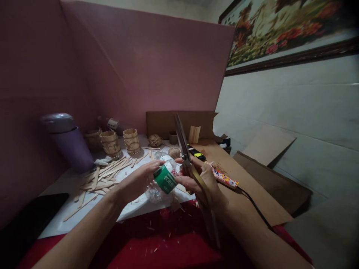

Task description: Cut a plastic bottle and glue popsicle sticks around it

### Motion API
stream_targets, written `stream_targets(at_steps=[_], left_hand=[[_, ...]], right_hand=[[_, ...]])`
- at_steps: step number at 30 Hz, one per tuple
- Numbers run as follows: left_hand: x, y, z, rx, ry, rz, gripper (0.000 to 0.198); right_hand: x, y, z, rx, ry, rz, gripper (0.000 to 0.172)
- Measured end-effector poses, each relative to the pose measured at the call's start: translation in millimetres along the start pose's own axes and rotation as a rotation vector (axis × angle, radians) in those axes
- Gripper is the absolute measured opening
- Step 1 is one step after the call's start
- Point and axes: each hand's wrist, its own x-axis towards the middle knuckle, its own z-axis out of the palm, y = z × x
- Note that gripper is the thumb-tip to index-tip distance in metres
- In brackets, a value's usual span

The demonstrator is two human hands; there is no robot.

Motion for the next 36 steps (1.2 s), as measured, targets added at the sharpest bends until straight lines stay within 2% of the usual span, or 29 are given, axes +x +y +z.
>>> stream_targets(at_steps=[2, 5, 10, 17, 24, 30, 36], left_hand=[[-1, 2, -0.1, 0.134, -0.03, 0.068, 0.047], [-2, 4, -0.3, 0.279, -0.102, 0.068, 0.065], [0, 3, 3.5, 0.295, -0.096, 0.05, 0.062], [0, 1, 9.0, 0.362, -0.021, 0.067, 0.063], [1, -1, 8.9, 0.339, -0.029, 0.067, 0.055], [1, -2, 6.4, 0.354, -0.026, 0.066, 0.053], [1, -1, 6.2, 0.341, -0.007, 0.044, 0.055]], right_hand=[[1, -1, 2, -0.023, 0.013, 0.01, 0.041], [0, -3, 6, -0.03, 0.043, 0.03, 0.045], [-1, -6, 7, 0.029, 0.084, 0.068, 0.048], [2, -5, 5, 0.061, 0.098, 0.09, 0.05], [1, -3, 7, 0.092, 0.087, 0.097, 0.047], [-1, -7, 7, 0.091, 0.123, 0.145, 0.049], [-3, -13, 10, 0.059, 0.122, 0.123, 0.045]])
